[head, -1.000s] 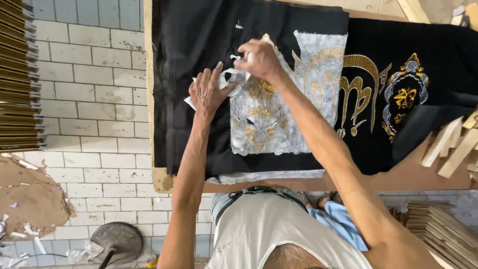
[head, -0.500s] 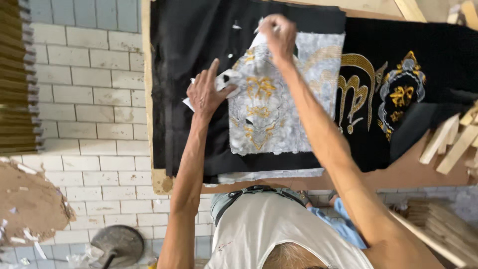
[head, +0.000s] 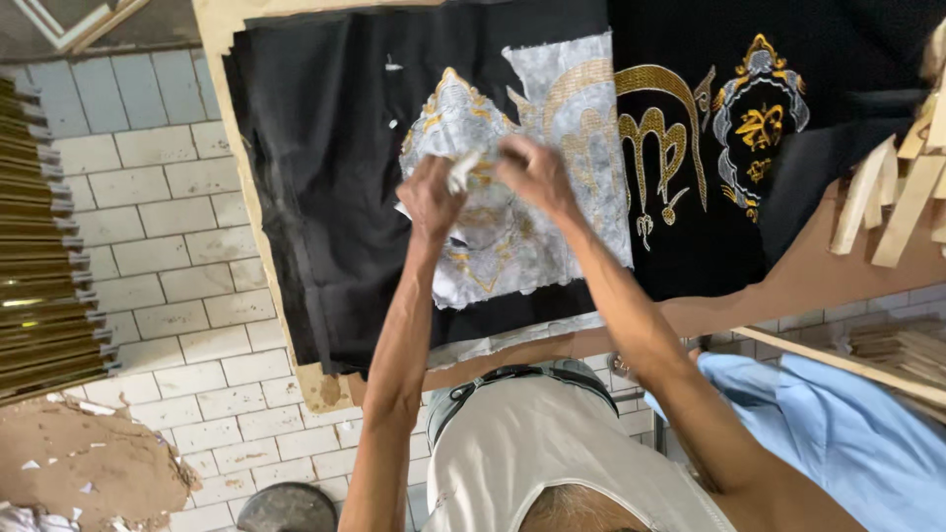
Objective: The person removes white paper backing from embroidered black fabric panels laid on a work table. They pick and tear the paper away piece by piece around the gold and white embroidery, working across different sections of the cloth and letting scraps fall to the floor.
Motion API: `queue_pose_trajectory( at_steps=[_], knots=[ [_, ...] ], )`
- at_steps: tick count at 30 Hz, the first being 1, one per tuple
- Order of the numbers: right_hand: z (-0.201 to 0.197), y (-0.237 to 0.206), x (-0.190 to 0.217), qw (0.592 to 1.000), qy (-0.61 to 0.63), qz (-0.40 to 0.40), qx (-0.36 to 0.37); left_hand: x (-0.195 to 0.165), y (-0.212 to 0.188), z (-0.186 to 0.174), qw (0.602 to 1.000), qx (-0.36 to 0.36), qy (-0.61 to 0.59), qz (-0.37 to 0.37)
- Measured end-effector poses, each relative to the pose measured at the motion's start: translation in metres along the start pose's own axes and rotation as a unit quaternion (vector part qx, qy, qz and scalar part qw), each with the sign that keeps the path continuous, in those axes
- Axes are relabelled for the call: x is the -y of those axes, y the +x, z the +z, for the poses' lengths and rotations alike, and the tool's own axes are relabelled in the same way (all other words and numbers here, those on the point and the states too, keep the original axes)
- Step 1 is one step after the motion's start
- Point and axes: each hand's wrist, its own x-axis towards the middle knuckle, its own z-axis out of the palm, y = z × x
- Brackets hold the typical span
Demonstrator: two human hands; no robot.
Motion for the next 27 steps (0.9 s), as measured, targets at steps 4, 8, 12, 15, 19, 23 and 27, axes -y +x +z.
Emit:
queue_pose_trajectory(
  at_steps=[4, 8, 12, 15, 19, 23, 27],
  knots=[
    [-0.041, 0.062, 0.003, 0.896, -0.293, -0.246, -0.224, -0.004, 0.045, 0.012, 0.998, 0.017, 0.063, 0.005],
    [-0.042, 0.119, 0.023, 0.843, -0.461, -0.189, -0.203, -0.017, 0.098, 0.036, 0.992, -0.012, 0.112, 0.058],
    [-0.035, 0.142, 0.034, 0.790, -0.581, -0.154, -0.123, -0.016, 0.119, 0.056, 0.987, 0.052, 0.149, 0.021],
    [-0.035, 0.152, 0.028, 0.748, -0.578, -0.244, -0.216, -0.009, 0.117, 0.061, 0.987, 0.059, 0.146, 0.023],
    [-0.062, 0.160, 0.007, 0.860, -0.445, -0.216, -0.127, -0.003, 0.115, 0.061, 0.989, 0.057, 0.137, 0.016],
    [-0.142, 0.149, -0.025, 0.904, -0.287, -0.184, -0.259, -0.005, 0.119, 0.058, 0.986, 0.101, 0.130, -0.022],
    [-0.198, 0.127, -0.058, 0.917, -0.246, -0.131, -0.285, -0.011, 0.120, 0.055, 0.988, 0.077, 0.130, -0.001]
  ],
)
